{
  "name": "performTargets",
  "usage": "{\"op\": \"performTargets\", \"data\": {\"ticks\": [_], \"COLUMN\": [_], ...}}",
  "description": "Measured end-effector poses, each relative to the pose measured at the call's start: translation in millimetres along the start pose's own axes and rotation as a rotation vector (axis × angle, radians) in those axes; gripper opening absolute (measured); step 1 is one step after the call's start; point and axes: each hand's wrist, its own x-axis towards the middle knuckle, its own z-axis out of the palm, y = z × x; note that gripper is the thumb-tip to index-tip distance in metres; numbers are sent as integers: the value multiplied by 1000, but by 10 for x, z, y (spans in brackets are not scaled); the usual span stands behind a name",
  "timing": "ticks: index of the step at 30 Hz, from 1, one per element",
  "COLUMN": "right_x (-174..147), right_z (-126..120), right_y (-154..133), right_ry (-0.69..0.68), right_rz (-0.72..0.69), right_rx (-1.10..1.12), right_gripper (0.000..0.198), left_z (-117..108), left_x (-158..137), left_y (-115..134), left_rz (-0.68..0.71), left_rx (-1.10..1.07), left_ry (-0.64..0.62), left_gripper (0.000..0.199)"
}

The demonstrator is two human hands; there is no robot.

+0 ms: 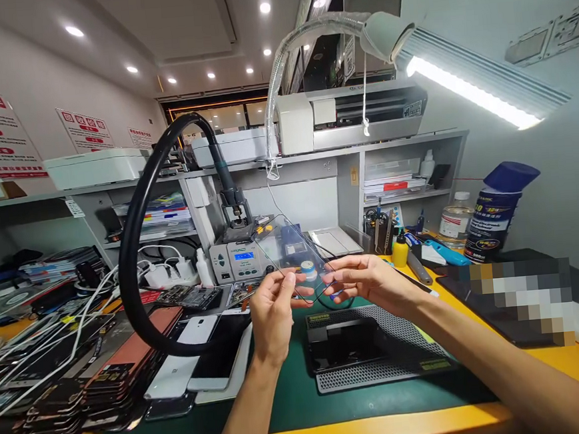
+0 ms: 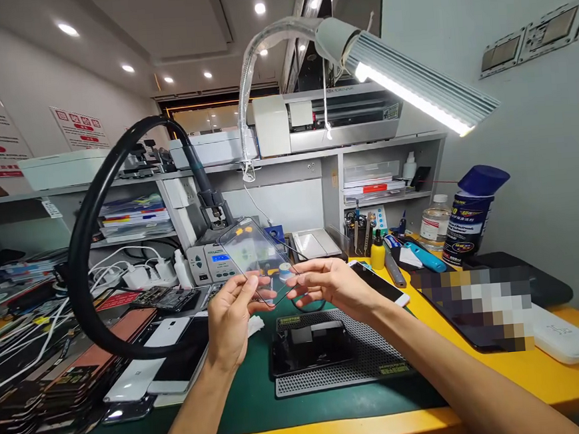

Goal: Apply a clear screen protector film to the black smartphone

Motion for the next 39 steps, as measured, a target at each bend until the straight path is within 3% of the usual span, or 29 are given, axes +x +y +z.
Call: {"op": "performTargets", "data": {"ticks": [6,29,39], "right_x": [-35,-48,-51], "right_z": [70,9,-144], "right_y": [31,70,-93], "right_ry": [59,24,115], "right_rz": [-40,-59,-135], "right_rx": [-49,-103,-46], "right_gripper": [26,27,36], "left_z": [25,28,26], "left_x": [-46,-52,-133], "left_y": [11,26,44], "left_rz": [34,21,-33], "left_rx": [55,48,214], "left_ry": [-24,-38,-284], "left_gripper": [33,27,17]}}
